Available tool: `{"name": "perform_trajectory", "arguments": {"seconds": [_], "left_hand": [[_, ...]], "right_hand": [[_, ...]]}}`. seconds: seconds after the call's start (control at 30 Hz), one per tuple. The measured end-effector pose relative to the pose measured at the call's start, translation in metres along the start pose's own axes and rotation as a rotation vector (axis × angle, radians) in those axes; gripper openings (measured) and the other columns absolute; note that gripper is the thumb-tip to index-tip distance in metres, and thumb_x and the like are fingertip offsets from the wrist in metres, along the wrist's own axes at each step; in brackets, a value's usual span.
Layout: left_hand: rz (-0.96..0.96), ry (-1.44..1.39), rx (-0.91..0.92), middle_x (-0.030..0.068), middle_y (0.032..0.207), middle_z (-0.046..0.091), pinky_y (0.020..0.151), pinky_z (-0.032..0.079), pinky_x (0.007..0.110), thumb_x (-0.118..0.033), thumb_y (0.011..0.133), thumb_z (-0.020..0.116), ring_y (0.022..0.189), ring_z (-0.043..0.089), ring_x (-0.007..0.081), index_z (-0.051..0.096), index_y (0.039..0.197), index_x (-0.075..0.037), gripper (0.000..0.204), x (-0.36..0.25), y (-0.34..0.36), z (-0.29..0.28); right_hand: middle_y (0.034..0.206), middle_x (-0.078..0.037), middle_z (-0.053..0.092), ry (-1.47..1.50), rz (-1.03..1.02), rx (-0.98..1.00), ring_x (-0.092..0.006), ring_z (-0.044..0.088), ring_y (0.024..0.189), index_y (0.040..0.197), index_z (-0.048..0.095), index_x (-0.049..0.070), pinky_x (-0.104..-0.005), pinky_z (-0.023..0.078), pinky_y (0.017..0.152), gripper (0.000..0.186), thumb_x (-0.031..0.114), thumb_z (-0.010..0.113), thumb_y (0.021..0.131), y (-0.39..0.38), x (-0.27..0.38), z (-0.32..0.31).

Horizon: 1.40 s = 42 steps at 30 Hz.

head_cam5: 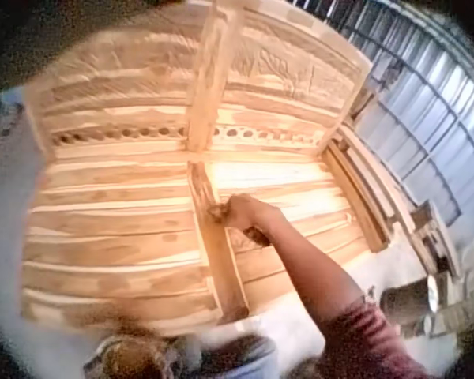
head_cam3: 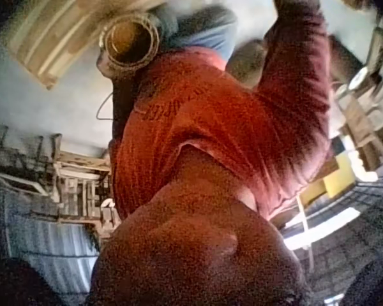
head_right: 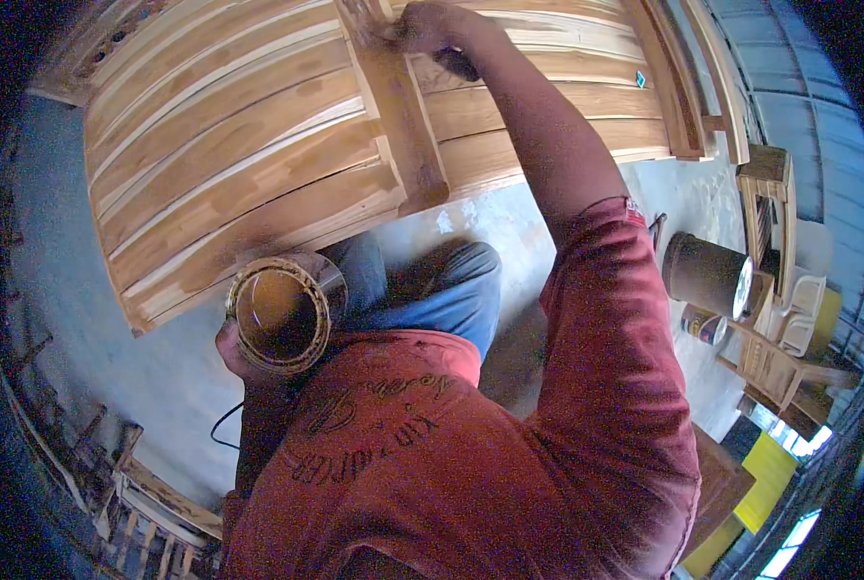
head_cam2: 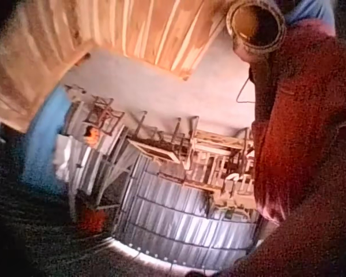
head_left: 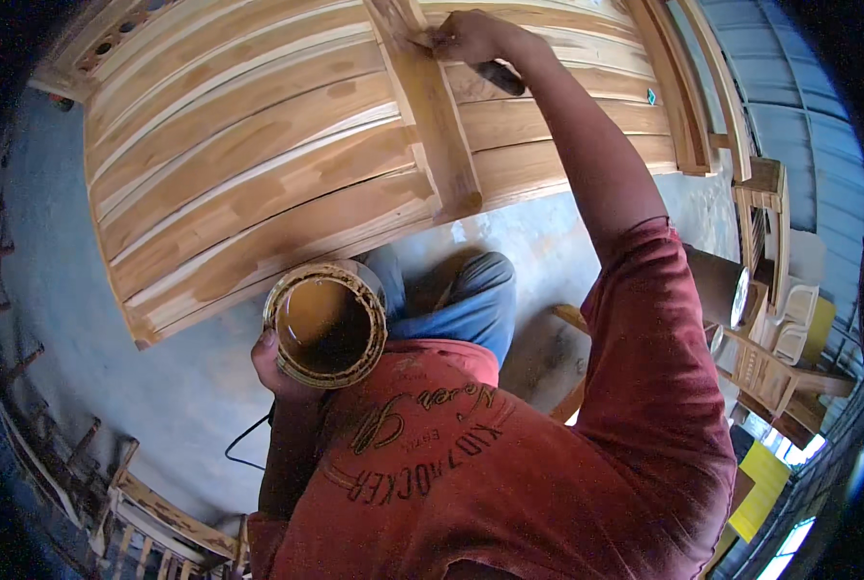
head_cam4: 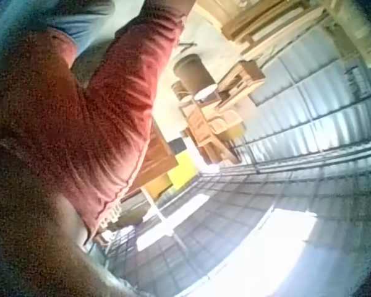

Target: Apply wood stain to a wooden headboard using a paintbrush.

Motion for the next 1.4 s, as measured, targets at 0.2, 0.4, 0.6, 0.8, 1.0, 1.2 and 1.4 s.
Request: {"name": "perform_trajectory", "arguments": {"seconds": [0.2,0.4,0.6,0.8,1.0,1.2,1.4], "left_hand": [[-0.016,-0.035,-0.007,0.0183,0.115,0.058,0.091,0.041,0.04,-0.032,0.085,0.043,0.103,0.056,0.0279,0.05,0.121,-0.001,0.048,0.0,0.0,-0.014],[0.066,0.369,-0.116,0.0164,0.115,0.058,0.09,0.041,0.038,-0.029,0.086,0.041,0.102,0.056,0.0263,0.05,0.121,-0.001,0.046,-0.009,0.008,-0.019],[0.221,0.599,-0.108,0.0137,0.113,0.059,0.089,0.042,0.033,-0.025,0.085,0.044,0.101,0.057,0.0216,0.054,0.117,0.0,0.042,-0.015,0.03,0.019],[0.104,0.448,-0.223,0.0096,0.11,0.056,0.08,0.043,0.03,-0.024,0.083,0.052,0.096,0.054,0.0193,0.049,0.113,-0.004,0.035,-0.002,0.045,0.029],[0.12,0.488,-0.162,0.0097,0.105,0.055,0.075,0.044,0.028,-0.025,0.083,0.054,0.092,0.054,0.0181,0.048,0.115,-0.005,0.038,0.003,0.061,0.042],[0.132,0.617,-0.173,0.0106,0.104,0.055,0.073,0.043,0.026,-0.026,0.083,0.053,0.089,0.054,0.0181,0.049,0.114,-0.005,0.038,0.013,0.066,0.055],[0.092,0.578,-0.245,0.01,0.109,0.057,0.077,0.044,0.029,-0.033,0.083,0.051,0.094,0.055,0.0188,0.051,0.116,-0.006,0.042,0.006,0.087,0.033]], "right_hand": [[0.063,-0.017,0.059,0.052,-0.088,0.077,-0.03,0.053,0.056,0.078,0.065,-0.001,-0.0402,0.046,0.06,0.038,0.035,0.055,0.081,-0.055,0.015,0.041],[0.066,-0.019,0.058,0.274,-0.115,0.076,-0.0307,0.05,0.055,0.089,0.063,-0.003,-0.0397,0.044,0.059,0.029,0.022,0.06,0.075,-0.146,0.039,0.066],[0.065,-0.011,0.056,0.273,-0.297,0.025,-0.02,0.046,0.054,0.11,0.062,0.003,-0.0299,0.039,0.053,0.033,0.01,0.06,0.077,-0.187,0.047,0.032],[0.088,-0.012,0.06,0.436,-0.378,-0.086,-0.0197,0.052,0.063,0.103,0.065,0.005,-0.0313,0.041,0.055,0.025,0.012,0.057,0.08,-0.208,0.117,-0.056],[0.094,-0.011,0.056,-0.158,-0.599,-0.024,-0.0193,0.052,0.068,0.103,0.065,0.002,-0.0303,0.042,0.057,0.028,0.004,0.061,0.076,-0.215,0.217,-0.037],[0.094,-0.013,0.058,-0.424,-0.639,-0.085,-0.0255,0.054,0.073,0.098,0.065,0.001,-0.0328,0.046,0.062,0.023,0.005,0.058,0.076,-0.208,0.231,-0.011],[0.092,-0.014,0.061,-0.003,-0.665,0.025,-0.0235,0.058,0.074,0.095,0.064,0.001,-0.0297,0.048,0.061,0.017,0.007,0.052,0.084,-0.21,0.175,-0.032]]}}
Point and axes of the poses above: each hand's wrist, its own y-axis towards the middle knuckle, its own z-axis out of the palm, x = y × z, the point moved 10 cm from there along y, towards the middle knuckle
